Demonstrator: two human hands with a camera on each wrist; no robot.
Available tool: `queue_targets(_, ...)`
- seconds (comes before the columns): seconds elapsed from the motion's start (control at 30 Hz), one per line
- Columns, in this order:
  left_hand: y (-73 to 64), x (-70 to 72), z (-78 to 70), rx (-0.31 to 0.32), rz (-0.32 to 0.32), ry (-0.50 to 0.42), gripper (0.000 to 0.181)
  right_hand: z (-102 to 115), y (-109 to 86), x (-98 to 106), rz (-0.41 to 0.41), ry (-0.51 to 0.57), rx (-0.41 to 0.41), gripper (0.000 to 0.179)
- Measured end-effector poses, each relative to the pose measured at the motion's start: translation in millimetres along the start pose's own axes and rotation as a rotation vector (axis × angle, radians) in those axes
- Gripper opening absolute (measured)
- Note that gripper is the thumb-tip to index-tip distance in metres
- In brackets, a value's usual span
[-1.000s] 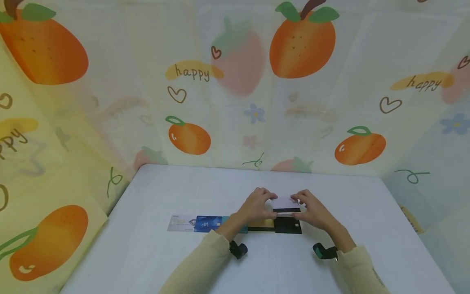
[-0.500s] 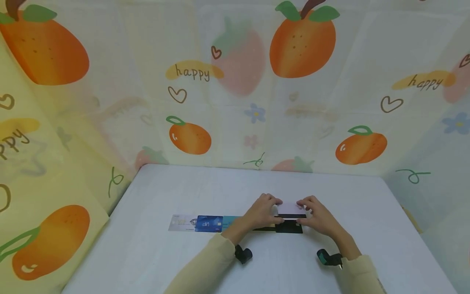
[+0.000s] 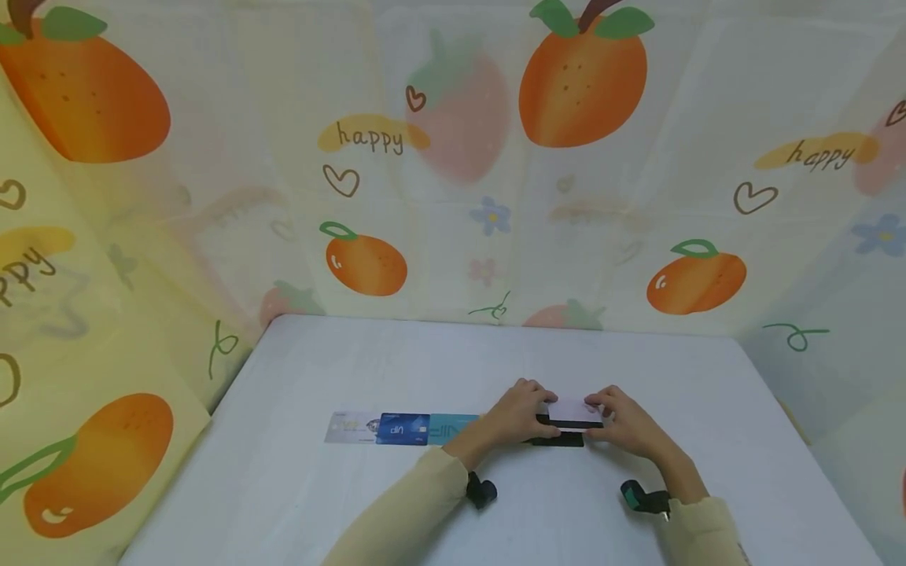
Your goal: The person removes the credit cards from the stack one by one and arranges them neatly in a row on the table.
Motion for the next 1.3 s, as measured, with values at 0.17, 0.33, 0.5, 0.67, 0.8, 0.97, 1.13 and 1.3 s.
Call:
queue_targets(0.17,5.1,-4.2,-4.7,0.001,-0.002,0.015,0.055,-3,-2.3,4,-0.014,-0.025,0.018,0.048)
queue_targets(0.33,9.2,-7.8,-9.8,0.001,0.003,0.037,0.055,-9,-4.5,6,-0.008,-0.056,0.021,0.048)
queue_targets(0.5,13.6,-8.9,-14.8,-0.013,0.002,0.086,0.055,-14,-6.6,7,-0.003,-0.066,0.031,0.048)
queue_targets(0.67,17.7,-10.5,-18.4,-0.025,-0.002,0.095,0.055,-17,-8.6,9,-0.018,-0.079,0.029,0.048)
queue_targets(0.8,20.9,-14.5,-19.1,-0.009,0.009,0.073,0.055,-20,-11.6,9,-0.002,-0.073,0.011,0.049)
queue_targets(0.97,25.6,-19.7,-22.3,-0.004,0.023,0.076,0.054,-23,-15.6,11,0.005,-0.062,-0.007,0.049)
queue_targets(1.13,28.8,-21.1,-27.1,0.004,0.029,0.084,0.055,-24,-17.3,15,-0.006,-0.080,0.005,0.049)
queue_targets(1.3,32.4,-24.8,-31.1,0.007,0.040,0.116,0.055,-26,-18.9,18,-0.005,-0.082,0.009,0.049)
Point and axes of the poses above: each hand's wrist, its own y-axis towards the middle knuckle, its own x-axis out of the back of the hand, z = x × y, the point moved 7 cm from there along y, towards the middle knuckle, and after that the axes turned 4 degrees about -x, right-handed, at the moved point
